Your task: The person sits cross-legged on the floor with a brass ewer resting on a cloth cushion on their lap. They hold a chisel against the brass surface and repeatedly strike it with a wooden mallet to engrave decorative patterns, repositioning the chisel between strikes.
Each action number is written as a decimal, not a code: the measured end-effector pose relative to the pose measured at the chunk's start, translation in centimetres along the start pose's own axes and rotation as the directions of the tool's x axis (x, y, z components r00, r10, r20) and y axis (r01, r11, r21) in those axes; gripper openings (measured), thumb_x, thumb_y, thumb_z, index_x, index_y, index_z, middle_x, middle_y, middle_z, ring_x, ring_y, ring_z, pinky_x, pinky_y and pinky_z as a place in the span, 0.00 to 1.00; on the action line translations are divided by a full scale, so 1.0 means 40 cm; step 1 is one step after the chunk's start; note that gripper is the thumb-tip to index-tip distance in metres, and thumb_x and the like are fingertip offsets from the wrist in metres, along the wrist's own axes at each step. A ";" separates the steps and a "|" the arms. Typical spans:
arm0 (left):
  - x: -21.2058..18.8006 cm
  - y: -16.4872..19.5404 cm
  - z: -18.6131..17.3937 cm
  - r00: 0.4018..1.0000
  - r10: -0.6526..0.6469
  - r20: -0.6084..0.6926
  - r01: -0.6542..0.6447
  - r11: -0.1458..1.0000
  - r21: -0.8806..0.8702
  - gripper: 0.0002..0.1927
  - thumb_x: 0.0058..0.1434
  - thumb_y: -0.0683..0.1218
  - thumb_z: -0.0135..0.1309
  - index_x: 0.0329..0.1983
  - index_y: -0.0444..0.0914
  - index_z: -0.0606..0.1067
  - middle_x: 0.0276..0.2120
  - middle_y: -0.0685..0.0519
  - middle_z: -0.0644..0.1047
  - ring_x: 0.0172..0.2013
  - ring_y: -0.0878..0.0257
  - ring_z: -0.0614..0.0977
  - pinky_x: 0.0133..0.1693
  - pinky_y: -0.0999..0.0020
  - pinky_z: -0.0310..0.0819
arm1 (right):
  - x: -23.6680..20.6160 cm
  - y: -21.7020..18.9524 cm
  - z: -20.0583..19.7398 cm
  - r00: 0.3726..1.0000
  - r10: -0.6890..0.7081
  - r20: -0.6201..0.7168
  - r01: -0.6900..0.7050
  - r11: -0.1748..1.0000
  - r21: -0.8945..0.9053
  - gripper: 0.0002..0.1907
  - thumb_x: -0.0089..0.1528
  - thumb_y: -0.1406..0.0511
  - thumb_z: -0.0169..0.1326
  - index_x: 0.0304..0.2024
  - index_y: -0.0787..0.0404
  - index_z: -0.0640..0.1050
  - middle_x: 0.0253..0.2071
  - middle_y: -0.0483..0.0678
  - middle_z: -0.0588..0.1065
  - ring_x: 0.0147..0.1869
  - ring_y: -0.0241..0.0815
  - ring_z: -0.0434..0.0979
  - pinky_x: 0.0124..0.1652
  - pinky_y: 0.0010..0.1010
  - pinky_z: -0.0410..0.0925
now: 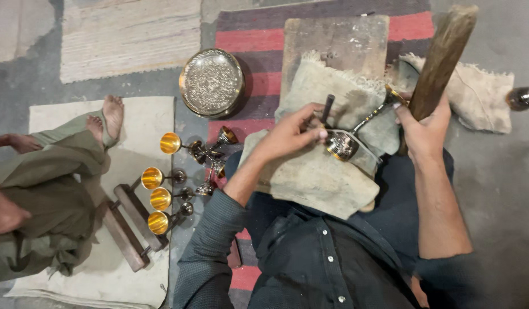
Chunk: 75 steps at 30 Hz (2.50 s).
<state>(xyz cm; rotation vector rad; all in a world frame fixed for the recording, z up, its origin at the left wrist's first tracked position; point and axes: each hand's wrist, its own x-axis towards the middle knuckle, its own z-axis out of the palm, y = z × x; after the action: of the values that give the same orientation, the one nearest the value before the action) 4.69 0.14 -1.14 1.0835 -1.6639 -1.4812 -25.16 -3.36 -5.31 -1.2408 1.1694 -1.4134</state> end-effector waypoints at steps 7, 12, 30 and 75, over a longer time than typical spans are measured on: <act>0.016 0.020 0.043 0.996 0.081 0.035 -0.082 0.997 0.015 0.24 0.69 0.46 0.60 0.66 0.41 0.69 0.37 0.59 0.78 0.37 0.73 0.76 0.40 0.72 0.74 | 0.011 0.019 -0.044 0.993 -0.052 0.108 0.062 0.994 -0.091 0.20 0.69 0.77 0.64 0.58 0.66 0.69 0.50 0.46 0.78 0.52 0.34 0.78 0.55 0.29 0.73; 0.039 0.020 0.060 0.996 0.079 0.050 -0.083 0.994 0.075 0.24 0.66 0.48 0.61 0.64 0.41 0.69 0.35 0.58 0.79 0.35 0.71 0.77 0.37 0.70 0.73 | -0.010 -0.013 -0.005 0.981 -0.193 -0.011 0.176 0.914 -0.365 0.22 0.67 0.72 0.71 0.55 0.68 0.71 0.49 0.48 0.78 0.52 0.38 0.76 0.55 0.30 0.72; 0.148 0.032 0.077 0.908 0.277 0.314 -0.372 0.879 0.299 0.24 0.64 0.50 0.62 0.63 0.45 0.71 0.38 0.49 0.84 0.39 0.52 0.87 0.40 0.56 0.78 | -0.176 -0.115 -0.288 0.946 0.062 0.318 0.188 0.693 -0.696 0.37 0.59 0.72 0.67 0.67 0.74 0.66 0.50 0.62 0.76 0.54 0.53 0.77 0.51 0.43 0.71; 0.079 0.007 0.082 0.910 0.354 0.215 -0.407 0.857 0.315 0.25 0.65 0.51 0.62 0.62 0.41 0.72 0.42 0.48 0.81 0.42 0.53 0.85 0.45 0.59 0.78 | -0.276 -0.134 -0.295 0.995 0.080 0.066 0.022 0.458 -0.889 0.29 0.62 0.62 0.69 0.63 0.61 0.74 0.43 0.58 0.79 0.48 0.50 0.82 0.48 0.38 0.73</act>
<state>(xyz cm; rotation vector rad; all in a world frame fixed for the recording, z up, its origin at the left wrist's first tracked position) 0.36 -1.22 -1.53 0.7626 -2.1664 -1.0481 -36.03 9.39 -2.29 -1.9500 1.9679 -0.5985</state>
